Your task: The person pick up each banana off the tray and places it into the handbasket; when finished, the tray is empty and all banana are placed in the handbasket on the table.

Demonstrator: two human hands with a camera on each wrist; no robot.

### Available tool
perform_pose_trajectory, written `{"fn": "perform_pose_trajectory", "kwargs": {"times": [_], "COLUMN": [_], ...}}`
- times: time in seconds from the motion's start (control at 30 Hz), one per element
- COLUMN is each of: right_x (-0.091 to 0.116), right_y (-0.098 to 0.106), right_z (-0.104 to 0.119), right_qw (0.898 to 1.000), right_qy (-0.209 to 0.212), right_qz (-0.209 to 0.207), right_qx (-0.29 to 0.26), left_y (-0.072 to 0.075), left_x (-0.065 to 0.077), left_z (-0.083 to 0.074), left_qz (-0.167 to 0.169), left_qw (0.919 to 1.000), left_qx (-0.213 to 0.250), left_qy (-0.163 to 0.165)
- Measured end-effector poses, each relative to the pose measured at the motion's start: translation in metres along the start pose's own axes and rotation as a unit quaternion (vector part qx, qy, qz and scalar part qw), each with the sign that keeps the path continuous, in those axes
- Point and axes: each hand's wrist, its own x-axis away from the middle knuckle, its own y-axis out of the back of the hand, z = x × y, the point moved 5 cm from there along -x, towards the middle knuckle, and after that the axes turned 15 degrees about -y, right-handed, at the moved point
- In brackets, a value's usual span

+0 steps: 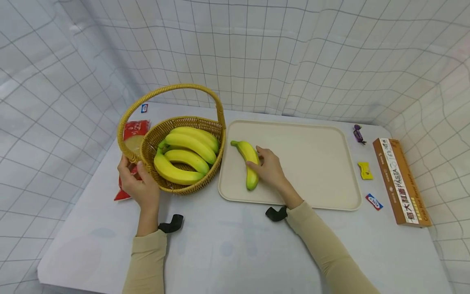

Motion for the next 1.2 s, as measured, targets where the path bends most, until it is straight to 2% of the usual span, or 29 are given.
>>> {"fn": "perform_pose_trajectory", "kwargs": {"times": [0.2, 0.4, 0.57, 0.73, 0.87, 1.03, 1.2], "right_x": [0.002, 0.005, 0.011, 0.017, 0.017, 0.011, 0.005], "right_y": [-0.001, 0.013, 0.031, 0.041, 0.038, 0.020, -0.007], "right_z": [0.000, -0.001, 0.012, 0.043, 0.077, 0.121, 0.163], "right_qw": [0.999, 0.998, 0.998, 0.998, 0.997, 0.994, 0.985], "right_qy": [-0.028, -0.060, -0.032, 0.036, 0.071, 0.112, 0.152], "right_qz": [-0.001, -0.015, -0.029, -0.041, -0.023, 0.005, 0.038], "right_qx": [-0.017, -0.024, -0.035, -0.029, -0.024, 0.016, 0.072], "left_y": [0.001, 0.002, 0.002, 0.004, 0.005, 0.004, 0.004], "left_x": [-0.002, -0.003, -0.002, -0.001, -0.001, -0.001, -0.001], "left_z": [-0.003, -0.006, -0.004, -0.002, -0.004, -0.006, -0.006], "left_qz": [0.001, -0.003, -0.006, -0.008, -0.011, -0.009, -0.006], "left_qw": [0.9999, 0.9997, 0.9997, 0.9999, 0.9999, 0.9998, 0.9998], "left_qx": [0.011, 0.018, 0.012, 0.007, 0.006, 0.005, 0.002], "left_qy": [-0.007, -0.016, -0.019, -0.013, -0.011, -0.015, -0.021]}}
